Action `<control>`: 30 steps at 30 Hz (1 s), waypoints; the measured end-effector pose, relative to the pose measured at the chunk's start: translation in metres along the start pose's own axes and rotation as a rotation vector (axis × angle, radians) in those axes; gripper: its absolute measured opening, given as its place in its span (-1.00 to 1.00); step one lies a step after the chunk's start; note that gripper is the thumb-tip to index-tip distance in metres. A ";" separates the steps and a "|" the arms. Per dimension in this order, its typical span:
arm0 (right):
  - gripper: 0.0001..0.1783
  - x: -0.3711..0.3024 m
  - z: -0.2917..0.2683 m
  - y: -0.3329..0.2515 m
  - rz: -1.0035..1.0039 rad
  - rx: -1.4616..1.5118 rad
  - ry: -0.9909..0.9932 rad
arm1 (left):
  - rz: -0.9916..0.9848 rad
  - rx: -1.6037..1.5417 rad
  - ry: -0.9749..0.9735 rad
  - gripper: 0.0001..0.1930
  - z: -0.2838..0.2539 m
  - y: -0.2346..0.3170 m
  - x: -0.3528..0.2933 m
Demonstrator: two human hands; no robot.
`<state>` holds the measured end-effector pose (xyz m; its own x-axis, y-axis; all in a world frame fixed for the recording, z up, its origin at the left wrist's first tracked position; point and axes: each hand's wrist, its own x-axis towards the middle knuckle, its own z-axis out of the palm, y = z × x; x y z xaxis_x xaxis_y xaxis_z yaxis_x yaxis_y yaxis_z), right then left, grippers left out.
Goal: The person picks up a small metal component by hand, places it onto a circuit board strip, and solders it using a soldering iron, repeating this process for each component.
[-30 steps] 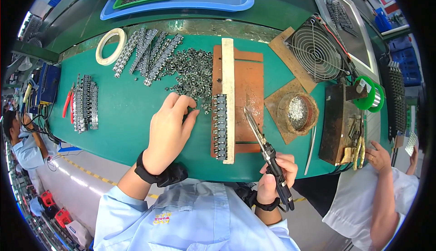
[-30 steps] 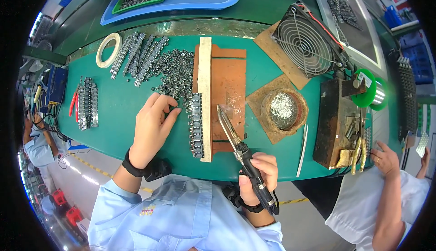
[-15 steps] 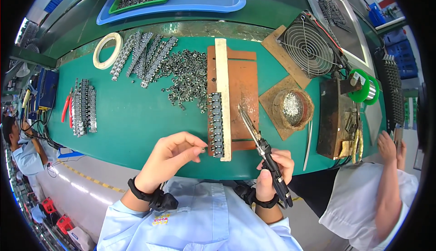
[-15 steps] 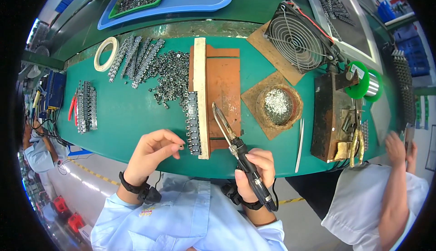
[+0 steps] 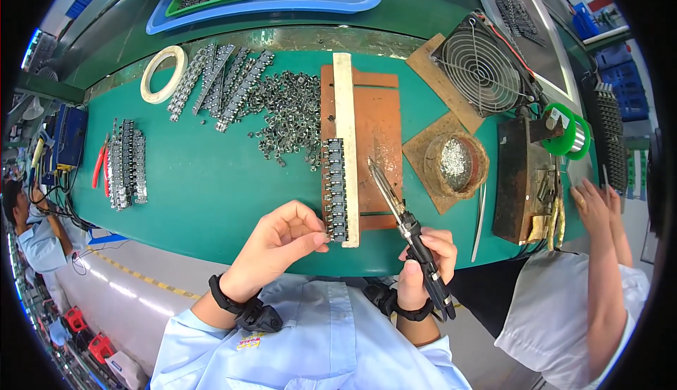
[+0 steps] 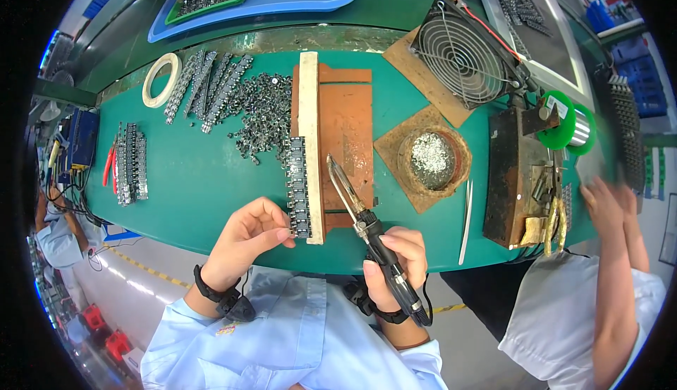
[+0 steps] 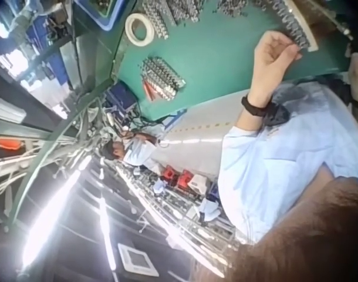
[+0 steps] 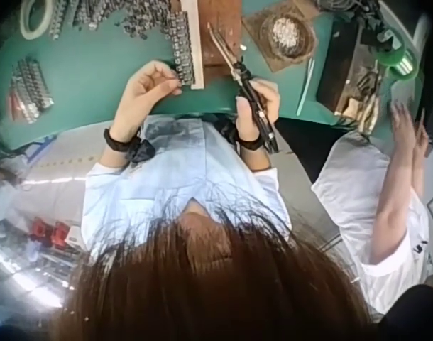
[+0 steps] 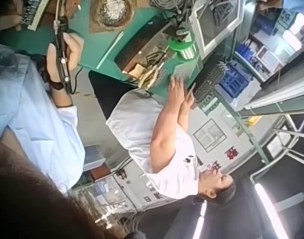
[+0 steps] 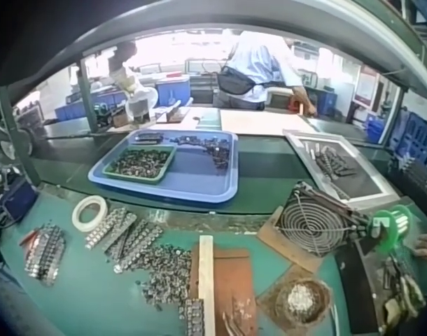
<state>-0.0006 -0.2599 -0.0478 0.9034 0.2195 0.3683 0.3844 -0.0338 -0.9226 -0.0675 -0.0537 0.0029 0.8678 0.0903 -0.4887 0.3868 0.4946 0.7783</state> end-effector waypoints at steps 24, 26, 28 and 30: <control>-0.50 -0.002 -0.003 -0.006 0.058 0.049 0.030 | 0.017 0.011 -0.041 -0.94 -0.003 -0.007 0.001; -0.51 -0.006 -0.007 -0.012 0.120 0.077 0.070 | 0.010 0.012 -0.039 -0.95 -0.003 -0.006 0.001; -0.51 -0.011 -0.018 -0.013 0.064 0.071 0.019 | -0.008 0.020 -0.044 -0.95 -0.003 -0.005 0.001; -0.51 -0.013 -0.029 -0.015 -0.052 0.062 -0.075 | -0.011 0.013 -0.044 -0.95 -0.004 -0.005 0.001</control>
<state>-0.0131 -0.2901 -0.0357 0.8650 0.2921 0.4080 0.4155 0.0389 -0.9088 -0.0698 -0.0521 -0.0032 0.8761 0.0468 -0.4798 0.4004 0.4838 0.7782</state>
